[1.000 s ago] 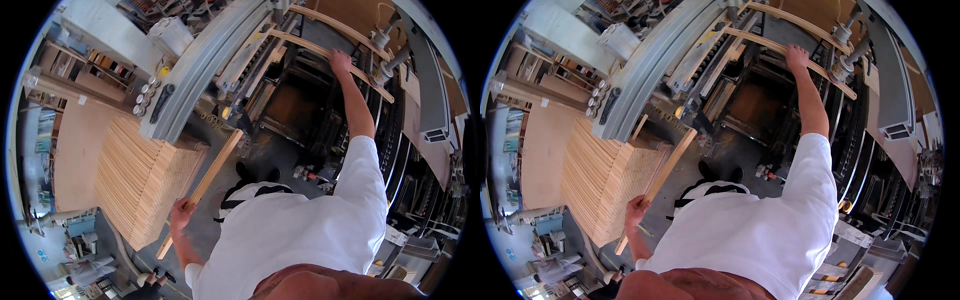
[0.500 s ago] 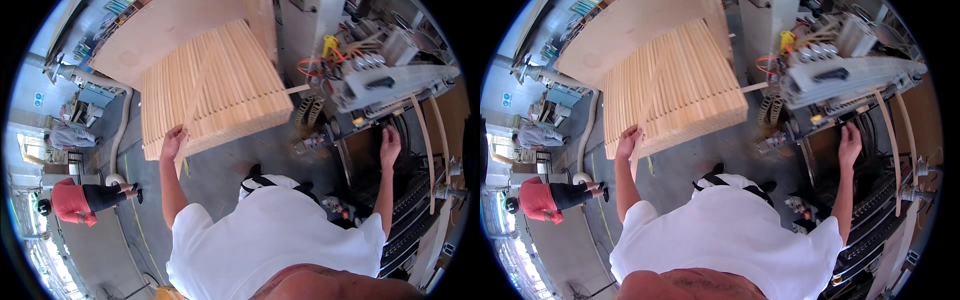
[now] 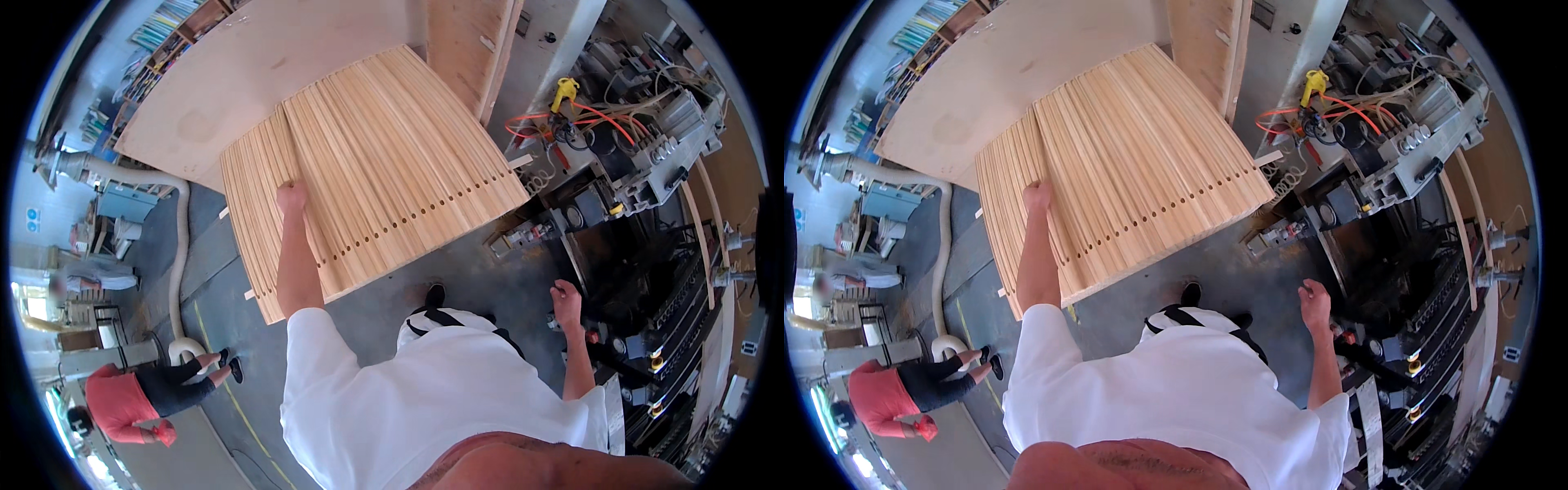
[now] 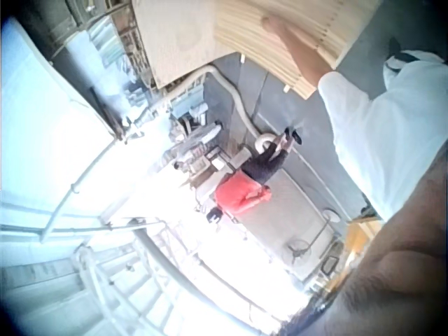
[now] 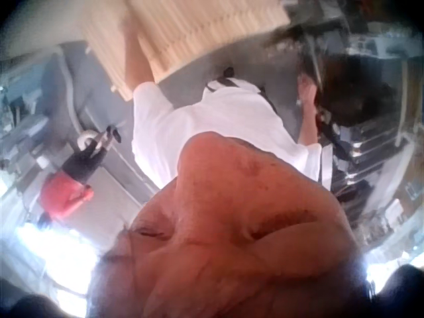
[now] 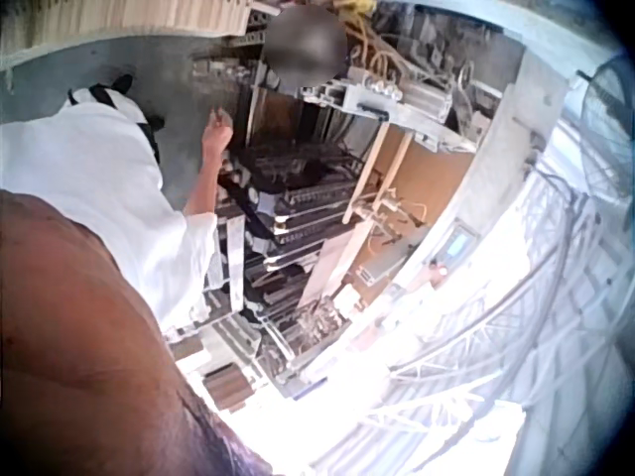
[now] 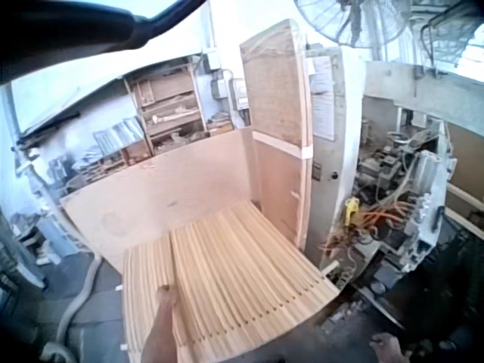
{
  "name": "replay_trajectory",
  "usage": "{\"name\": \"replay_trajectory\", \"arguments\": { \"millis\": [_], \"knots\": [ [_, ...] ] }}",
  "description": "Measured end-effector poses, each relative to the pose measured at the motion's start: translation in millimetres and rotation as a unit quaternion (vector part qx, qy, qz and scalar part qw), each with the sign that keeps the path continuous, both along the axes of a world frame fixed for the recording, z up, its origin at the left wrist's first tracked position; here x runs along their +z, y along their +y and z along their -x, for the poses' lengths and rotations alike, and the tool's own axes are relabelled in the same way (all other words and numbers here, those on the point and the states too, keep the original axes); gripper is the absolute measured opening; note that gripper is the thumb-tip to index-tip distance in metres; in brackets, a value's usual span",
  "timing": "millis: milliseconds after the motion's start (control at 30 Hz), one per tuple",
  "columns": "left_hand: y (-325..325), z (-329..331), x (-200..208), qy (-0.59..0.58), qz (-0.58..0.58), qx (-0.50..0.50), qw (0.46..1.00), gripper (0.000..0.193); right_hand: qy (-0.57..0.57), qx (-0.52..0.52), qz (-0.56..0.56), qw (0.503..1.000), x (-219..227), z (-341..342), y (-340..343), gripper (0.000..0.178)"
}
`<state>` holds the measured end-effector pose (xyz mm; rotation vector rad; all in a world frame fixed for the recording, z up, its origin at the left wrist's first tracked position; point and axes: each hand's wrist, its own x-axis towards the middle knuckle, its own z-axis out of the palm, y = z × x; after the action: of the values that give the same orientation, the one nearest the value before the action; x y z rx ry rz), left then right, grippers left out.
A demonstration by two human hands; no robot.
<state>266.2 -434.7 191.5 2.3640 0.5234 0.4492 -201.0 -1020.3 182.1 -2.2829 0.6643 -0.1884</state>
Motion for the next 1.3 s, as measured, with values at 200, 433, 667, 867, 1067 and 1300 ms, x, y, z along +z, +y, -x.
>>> {"name": "replay_trajectory", "arguments": {
  "millis": [200,433,667,867,1067,1300],
  "knots": [
    [-18,-14,15,0.120,0.132,-0.107,0.978,0.033,0.046,-0.064,0.016,0.997,-13,48,18,0.024],
    [-102,132,56,0.038,0.156,-0.330,0.930,0.027,-0.011,-0.139,-0.019,0.990,-26,101,54,0.024],
    [-150,249,20,0.222,0.003,-0.682,0.697,0.031,-0.038,-0.126,-0.029,0.991,28,145,119,0.023],
    [-200,249,20,0.265,-0.081,-0.674,0.684,0.039,-0.056,-0.238,-0.031,0.969,38,254,170,0.022],
    [-261,381,-60,0.304,-0.069,-0.816,0.488,0.043,-0.057,-0.356,0.075,0.930,74,368,233,0.024],
    [-355,531,-42,0.315,-0.148,-0.898,0.270,0.043,0.012,-0.660,0.272,0.701,103,549,366,0.025]
  ]
}}
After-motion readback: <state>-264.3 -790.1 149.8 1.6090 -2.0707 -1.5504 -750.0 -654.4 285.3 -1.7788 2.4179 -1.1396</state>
